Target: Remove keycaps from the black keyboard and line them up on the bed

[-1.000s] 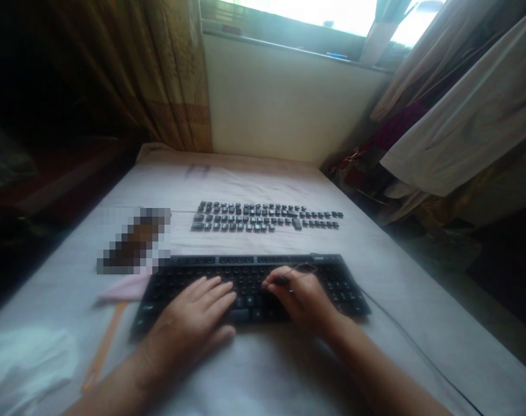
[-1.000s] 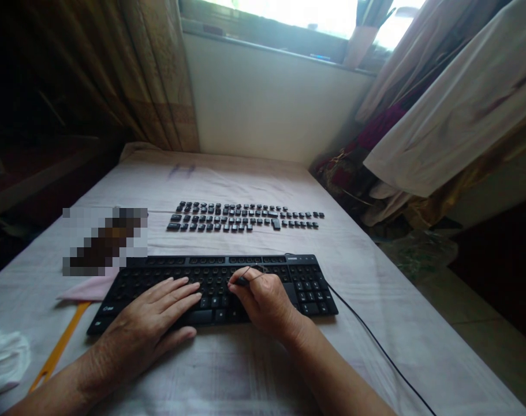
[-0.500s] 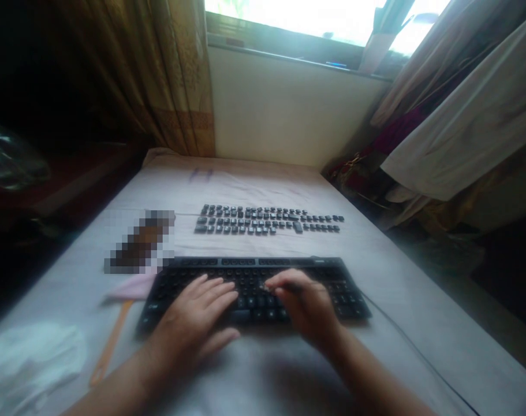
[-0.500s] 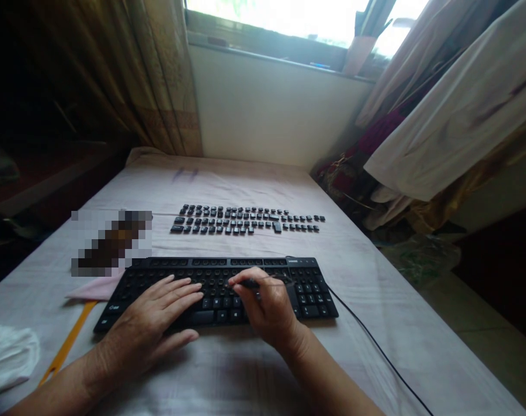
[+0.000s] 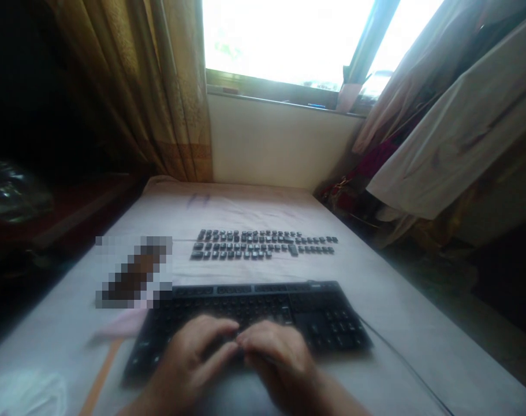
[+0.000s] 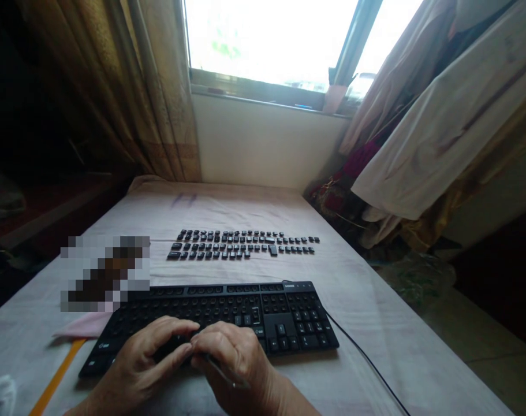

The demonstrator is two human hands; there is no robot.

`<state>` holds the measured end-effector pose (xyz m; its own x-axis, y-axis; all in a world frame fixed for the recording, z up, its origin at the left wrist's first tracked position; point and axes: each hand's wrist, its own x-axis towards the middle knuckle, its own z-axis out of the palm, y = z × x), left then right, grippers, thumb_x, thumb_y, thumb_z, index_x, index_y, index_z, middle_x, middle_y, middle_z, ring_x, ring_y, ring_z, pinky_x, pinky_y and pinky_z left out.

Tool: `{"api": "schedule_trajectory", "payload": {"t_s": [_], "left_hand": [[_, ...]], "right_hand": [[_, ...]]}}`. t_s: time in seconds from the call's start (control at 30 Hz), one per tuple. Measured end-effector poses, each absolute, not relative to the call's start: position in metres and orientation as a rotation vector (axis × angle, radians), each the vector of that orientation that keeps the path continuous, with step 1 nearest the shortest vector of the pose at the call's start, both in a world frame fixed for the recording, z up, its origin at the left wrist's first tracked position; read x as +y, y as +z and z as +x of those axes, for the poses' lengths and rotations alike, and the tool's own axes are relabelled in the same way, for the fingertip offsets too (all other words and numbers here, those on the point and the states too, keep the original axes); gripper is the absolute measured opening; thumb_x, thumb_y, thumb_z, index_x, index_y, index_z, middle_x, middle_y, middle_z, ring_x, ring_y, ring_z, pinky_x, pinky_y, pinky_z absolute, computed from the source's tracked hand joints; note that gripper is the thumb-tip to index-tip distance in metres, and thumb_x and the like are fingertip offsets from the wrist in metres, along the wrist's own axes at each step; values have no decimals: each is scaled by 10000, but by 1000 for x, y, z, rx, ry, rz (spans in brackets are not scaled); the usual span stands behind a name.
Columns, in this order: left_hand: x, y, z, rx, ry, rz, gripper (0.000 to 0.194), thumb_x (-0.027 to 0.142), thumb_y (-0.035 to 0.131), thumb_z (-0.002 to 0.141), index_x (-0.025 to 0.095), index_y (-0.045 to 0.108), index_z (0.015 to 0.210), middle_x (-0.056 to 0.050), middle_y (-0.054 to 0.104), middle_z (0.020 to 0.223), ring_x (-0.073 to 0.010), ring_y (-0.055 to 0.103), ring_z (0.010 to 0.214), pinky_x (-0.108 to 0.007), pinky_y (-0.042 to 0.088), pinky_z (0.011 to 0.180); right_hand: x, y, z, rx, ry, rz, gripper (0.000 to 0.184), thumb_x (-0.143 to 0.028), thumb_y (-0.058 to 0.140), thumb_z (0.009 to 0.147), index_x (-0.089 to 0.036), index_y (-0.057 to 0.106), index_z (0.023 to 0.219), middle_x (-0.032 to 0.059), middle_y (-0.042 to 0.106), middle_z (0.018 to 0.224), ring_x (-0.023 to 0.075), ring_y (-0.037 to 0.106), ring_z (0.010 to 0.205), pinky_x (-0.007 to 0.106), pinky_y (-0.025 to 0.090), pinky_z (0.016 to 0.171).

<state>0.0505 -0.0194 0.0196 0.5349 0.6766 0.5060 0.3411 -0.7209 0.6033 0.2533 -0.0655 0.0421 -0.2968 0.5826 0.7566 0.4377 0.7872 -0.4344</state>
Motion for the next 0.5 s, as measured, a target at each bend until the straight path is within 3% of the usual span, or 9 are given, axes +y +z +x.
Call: {"api": "schedule_trajectory", "payload": {"t_s": [0.3,0.5], "left_hand": [[-9,34,53,789,893,2495,156,249,641,896,281,682,1043,10,759,906,-181,707,807,-261,520,739],[-3,44,70,906,596,2167,153,291,602,910,281,709,1019,22,760,923,-170,705,847,-230,511,757]], "right_hand": [[-64,44,257,-1841,258,-839,216,-93,526,917,-203,577,1095,78,744,882,169,726,796,255,582,735],[-63,48,265,-1774,258,-878,261,-36,539,873,-196,595,1071,77,731,903,174,715,832,278,580,770]]}}
